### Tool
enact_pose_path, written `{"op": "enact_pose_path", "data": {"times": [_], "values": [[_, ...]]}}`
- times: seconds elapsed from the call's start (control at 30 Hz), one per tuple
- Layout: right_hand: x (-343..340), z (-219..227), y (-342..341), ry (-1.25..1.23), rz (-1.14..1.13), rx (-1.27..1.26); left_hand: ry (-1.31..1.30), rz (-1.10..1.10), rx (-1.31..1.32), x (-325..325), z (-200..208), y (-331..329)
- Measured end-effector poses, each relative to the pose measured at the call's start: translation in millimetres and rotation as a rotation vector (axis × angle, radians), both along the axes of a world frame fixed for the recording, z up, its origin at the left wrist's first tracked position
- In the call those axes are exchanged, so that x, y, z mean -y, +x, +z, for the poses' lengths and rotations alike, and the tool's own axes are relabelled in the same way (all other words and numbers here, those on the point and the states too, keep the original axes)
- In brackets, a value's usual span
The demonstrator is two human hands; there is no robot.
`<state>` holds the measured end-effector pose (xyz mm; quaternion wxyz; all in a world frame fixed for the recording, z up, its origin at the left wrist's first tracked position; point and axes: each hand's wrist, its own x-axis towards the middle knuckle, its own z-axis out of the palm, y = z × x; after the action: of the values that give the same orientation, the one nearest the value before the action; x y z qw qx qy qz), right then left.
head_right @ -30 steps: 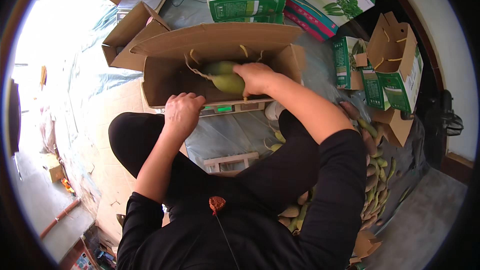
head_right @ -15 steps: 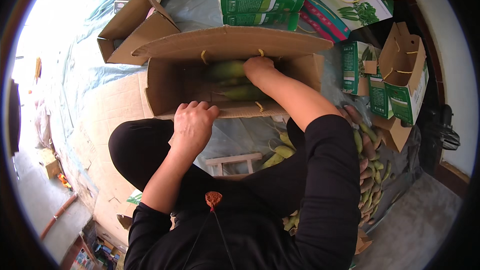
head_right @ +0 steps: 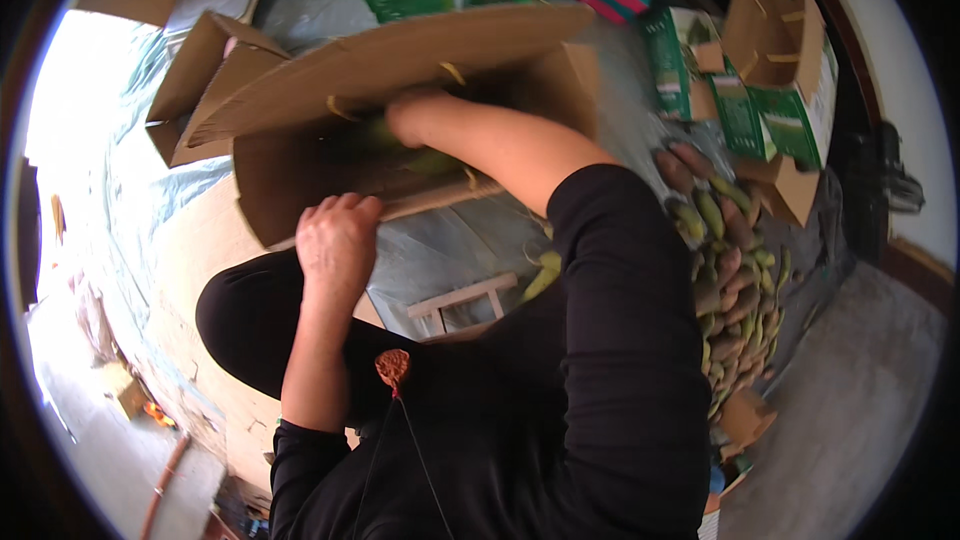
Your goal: The person is sorting produce from a large pile on the floor and placing it into cardboard boxes on a scale.
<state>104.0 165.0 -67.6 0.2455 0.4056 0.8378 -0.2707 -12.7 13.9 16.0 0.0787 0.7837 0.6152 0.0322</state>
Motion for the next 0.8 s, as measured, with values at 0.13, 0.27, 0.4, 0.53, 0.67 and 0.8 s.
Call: {"op": "enact_pose_path", "data": {"times": [0.13, 0.27, 0.4, 0.53, 0.67, 0.8], "values": [[2.6, 73.2, 38.1, -0.065, 0.007, -0.441, 0.013, 0.009, -0.049, -1.0, 0.6, 3.3], [30.9, 156.8, 119.3, 0.079, -0.253, -0.675, -0.035, 0.029, -0.083, 0.3, 6.3, 5.2], [70.7, 166.2, 221.1, 0.199, -0.561, -0.778, -0.108, 0.074, -0.044, 2.4, 8.7, 9.9], [142.3, 126.3, 297.6, 0.414, -0.888, -0.699, -0.098, 0.042, -0.009, 5.4, 12.8, 14.5], [229.1, 32.7, 334.0, 0.304, -1.282, -0.715, -0.118, 0.032, -0.037, 4.0, 11.1, 12.9], [327.2, -84.2, 330.7, 0.216, -1.457, -0.667, -0.144, 0.011, -0.017, 3.2, 7.9, 21.5]]}}
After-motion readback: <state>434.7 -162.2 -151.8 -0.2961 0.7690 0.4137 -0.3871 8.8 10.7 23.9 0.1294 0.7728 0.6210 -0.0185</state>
